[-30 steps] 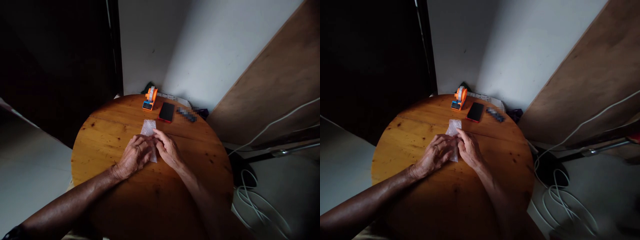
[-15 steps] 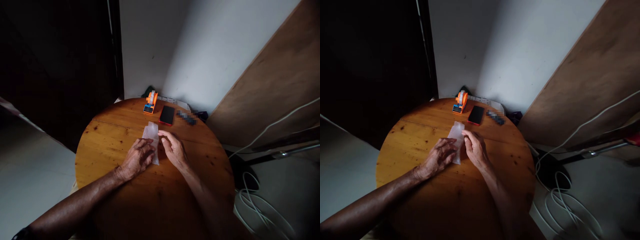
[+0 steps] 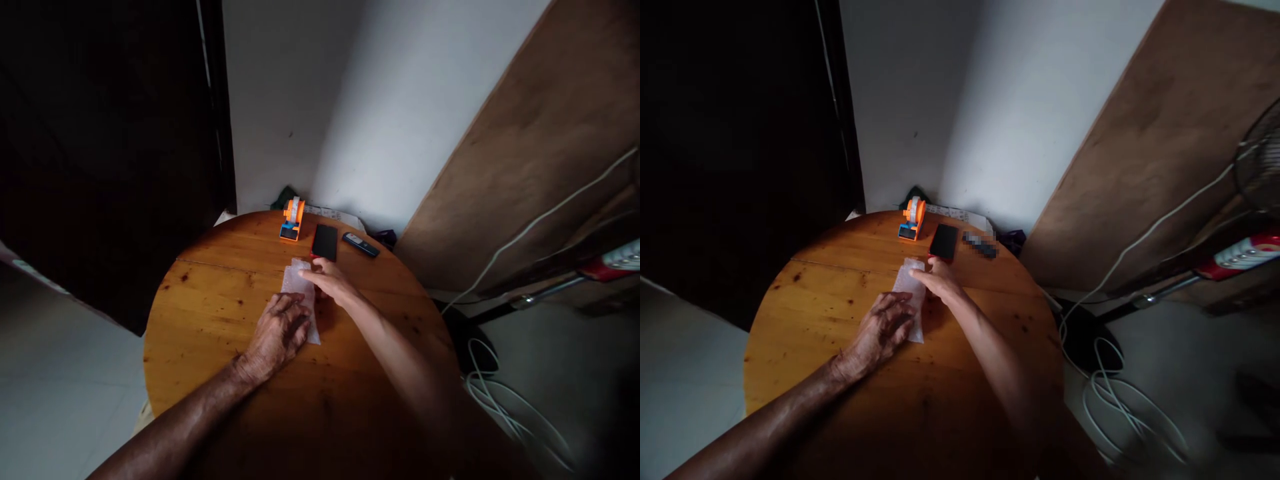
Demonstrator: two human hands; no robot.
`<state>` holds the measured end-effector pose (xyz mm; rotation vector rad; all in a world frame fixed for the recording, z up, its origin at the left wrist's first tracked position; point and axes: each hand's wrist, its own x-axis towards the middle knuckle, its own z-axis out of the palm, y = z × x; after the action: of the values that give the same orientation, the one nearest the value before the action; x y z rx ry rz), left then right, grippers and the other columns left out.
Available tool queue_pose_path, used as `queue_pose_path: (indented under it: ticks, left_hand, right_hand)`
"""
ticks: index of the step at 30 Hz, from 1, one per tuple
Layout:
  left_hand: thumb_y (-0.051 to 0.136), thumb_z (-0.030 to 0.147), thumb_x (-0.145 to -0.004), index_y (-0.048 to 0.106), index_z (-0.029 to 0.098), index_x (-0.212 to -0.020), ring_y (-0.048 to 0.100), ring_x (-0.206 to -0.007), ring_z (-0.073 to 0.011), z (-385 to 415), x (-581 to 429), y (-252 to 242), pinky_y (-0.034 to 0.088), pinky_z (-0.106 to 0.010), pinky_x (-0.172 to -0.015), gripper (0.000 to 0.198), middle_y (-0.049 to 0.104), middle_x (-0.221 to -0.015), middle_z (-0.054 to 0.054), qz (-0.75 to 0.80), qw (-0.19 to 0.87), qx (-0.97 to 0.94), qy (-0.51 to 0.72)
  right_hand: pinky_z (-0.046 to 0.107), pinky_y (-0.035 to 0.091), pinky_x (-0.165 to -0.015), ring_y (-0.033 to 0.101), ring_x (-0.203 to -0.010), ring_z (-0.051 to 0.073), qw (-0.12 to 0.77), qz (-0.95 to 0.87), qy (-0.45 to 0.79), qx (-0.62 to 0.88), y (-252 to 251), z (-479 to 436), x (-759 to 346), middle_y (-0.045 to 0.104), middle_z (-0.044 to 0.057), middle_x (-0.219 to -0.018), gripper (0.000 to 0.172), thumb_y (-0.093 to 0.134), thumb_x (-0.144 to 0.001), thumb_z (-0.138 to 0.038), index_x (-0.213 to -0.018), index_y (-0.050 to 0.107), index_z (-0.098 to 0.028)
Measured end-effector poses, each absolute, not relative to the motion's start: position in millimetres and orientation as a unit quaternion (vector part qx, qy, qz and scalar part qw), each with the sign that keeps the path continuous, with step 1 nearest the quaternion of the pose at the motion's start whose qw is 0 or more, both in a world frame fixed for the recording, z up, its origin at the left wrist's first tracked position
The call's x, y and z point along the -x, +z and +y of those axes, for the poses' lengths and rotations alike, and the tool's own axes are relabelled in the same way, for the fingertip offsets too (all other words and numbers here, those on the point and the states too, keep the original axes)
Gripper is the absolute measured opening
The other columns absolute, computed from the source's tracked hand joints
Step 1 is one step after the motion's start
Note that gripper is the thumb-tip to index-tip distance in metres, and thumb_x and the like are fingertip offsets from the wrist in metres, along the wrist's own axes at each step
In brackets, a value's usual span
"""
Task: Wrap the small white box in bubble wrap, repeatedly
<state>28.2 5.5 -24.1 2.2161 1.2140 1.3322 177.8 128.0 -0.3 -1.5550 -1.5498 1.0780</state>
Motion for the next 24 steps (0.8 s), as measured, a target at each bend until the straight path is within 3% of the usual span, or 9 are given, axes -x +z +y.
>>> queue_pose_path:
  ticks: [5, 12, 18, 24]
  left_hand:
    - [0.057, 0.013, -0.087, 0.066, 0.020, -0.101, 0.058, -0.107, -0.0253, 6, -28, -24, 0.053, -0.046, -0.092, 0.018, 0.065, -0.115, -0.012, 0.411, 0.147, -0.773, 0.460]
    - [0.057, 0.014, -0.086, 0.060, 0.018, -0.118, 0.056, -0.105, -0.0267, 3, -26, -17, 0.050, -0.048, -0.092, 0.032, 0.067, -0.111, -0.011, 0.437, 0.146, -0.781, 0.422]
    - [0.059, 0.015, -0.085, 0.064, 0.017, -0.110, 0.057, -0.102, -0.0265, 5, -25, -19, 0.051, -0.045, -0.089, 0.025, 0.068, -0.108, -0.011, 0.437, 0.148, -0.778, 0.426]
    - [0.061, 0.015, -0.084, 0.066, 0.019, -0.109, 0.059, -0.099, -0.0265, 7, -26, -23, 0.052, -0.047, -0.087, 0.026, 0.069, -0.104, -0.010, 0.439, 0.144, -0.765, 0.448]
  right_hand:
    - [0.025, 0.045, -0.058, 0.061, -0.065, 0.016, 0.398, -0.580, 0.442, 0.556, -17, 134, -164, 0.066, -0.003, -0.071, 0.034, 0.071, -0.058, -0.020, -0.091, 0.059, -0.021]
    - [0.026, 0.047, -0.061, 0.061, -0.066, 0.017, 0.441, -0.561, 0.468, 0.521, -23, 132, -168, 0.069, -0.002, -0.071, 0.031, 0.068, -0.058, -0.021, -0.087, 0.061, -0.020]
    - [0.028, 0.046, -0.064, 0.061, -0.067, 0.017, 0.447, -0.553, 0.515, 0.478, -17, 126, -169, 0.071, 0.001, -0.075, 0.027, 0.071, -0.059, -0.032, -0.081, 0.065, -0.018]
    - [0.027, 0.042, -0.065, 0.055, -0.064, 0.014, 0.431, -0.557, 0.585, 0.403, 7, 117, -175, 0.065, -0.002, -0.069, 0.030, 0.079, -0.054, -0.034, -0.075, 0.065, -0.018]
